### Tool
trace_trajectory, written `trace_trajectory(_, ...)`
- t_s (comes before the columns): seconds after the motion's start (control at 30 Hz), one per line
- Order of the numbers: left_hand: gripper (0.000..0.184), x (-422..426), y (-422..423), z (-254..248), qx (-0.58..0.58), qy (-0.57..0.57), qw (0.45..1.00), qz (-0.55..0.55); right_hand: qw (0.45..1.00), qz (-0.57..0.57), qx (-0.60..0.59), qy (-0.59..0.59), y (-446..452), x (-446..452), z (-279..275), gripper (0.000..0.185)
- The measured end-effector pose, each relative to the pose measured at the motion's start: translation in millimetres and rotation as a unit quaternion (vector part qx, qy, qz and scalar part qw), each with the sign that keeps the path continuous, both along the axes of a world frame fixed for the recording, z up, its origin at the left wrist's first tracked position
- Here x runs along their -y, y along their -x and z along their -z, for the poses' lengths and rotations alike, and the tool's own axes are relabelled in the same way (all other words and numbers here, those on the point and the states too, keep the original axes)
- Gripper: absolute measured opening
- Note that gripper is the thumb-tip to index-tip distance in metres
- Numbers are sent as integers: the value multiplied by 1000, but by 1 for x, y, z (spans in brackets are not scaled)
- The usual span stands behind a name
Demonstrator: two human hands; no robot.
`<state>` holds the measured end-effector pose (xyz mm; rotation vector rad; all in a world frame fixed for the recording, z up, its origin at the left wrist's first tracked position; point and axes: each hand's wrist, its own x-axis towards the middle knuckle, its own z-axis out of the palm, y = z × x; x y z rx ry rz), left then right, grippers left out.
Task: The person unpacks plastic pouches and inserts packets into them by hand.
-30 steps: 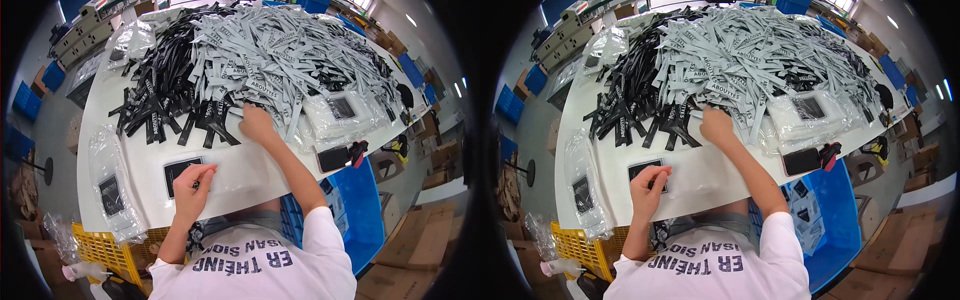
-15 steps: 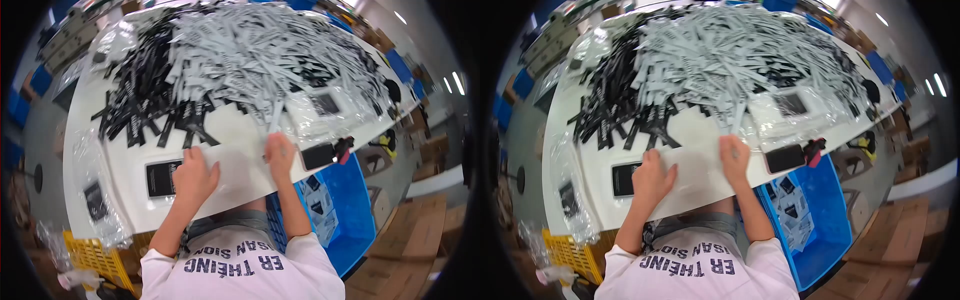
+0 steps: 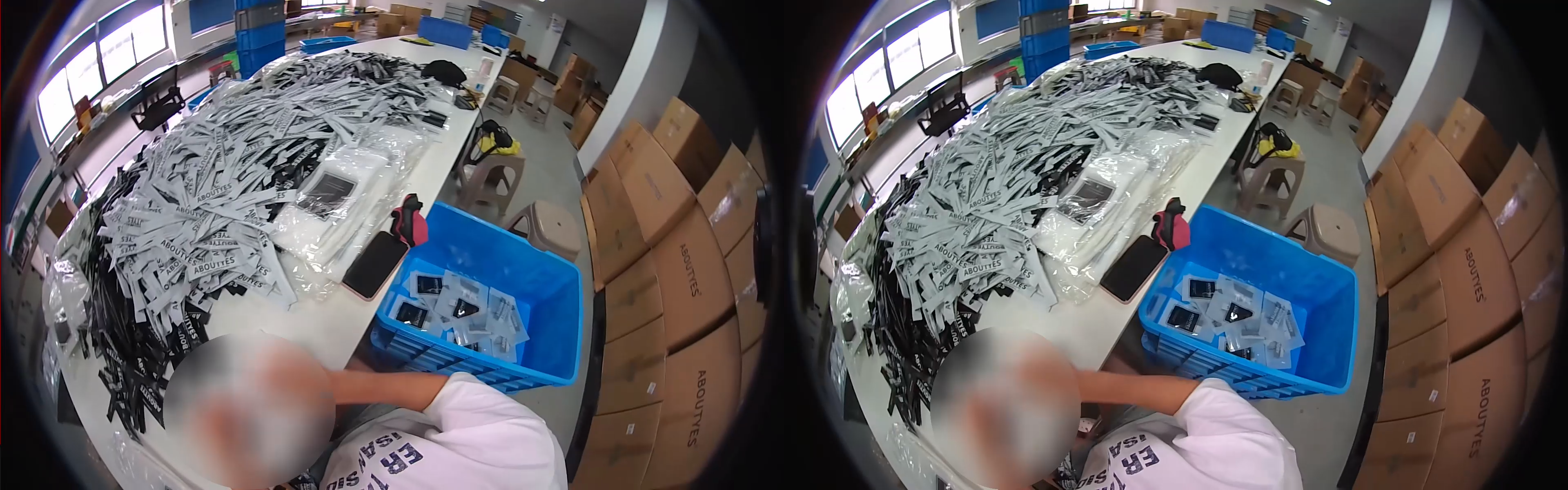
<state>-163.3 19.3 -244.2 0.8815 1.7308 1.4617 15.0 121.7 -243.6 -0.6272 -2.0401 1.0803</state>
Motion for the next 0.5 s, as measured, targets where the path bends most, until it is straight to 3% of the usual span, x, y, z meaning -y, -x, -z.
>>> trace_trajectory(0.03, 23, 0, -3, -2, 14, -18, 1000, 4, 999, -44, -11, 25, 5, 11, -6, 28)
trace_trajectory(0.17, 24, -1, -11, -1, 29, -68, 997, 0, 998, -39, -47, 11, 23, 22, -19, 46)
trace_trajectory(0.37, 25, 6, -21, -8, 5, -132, 990, 42, 984, -154, -36, 77, 22, 9, -18, 45)
trace_trajectory(0.5, 26, 6, -18, -6, -19, -172, 983, 63, 985, -142, -37, 89, 15, 13, -32, 39)
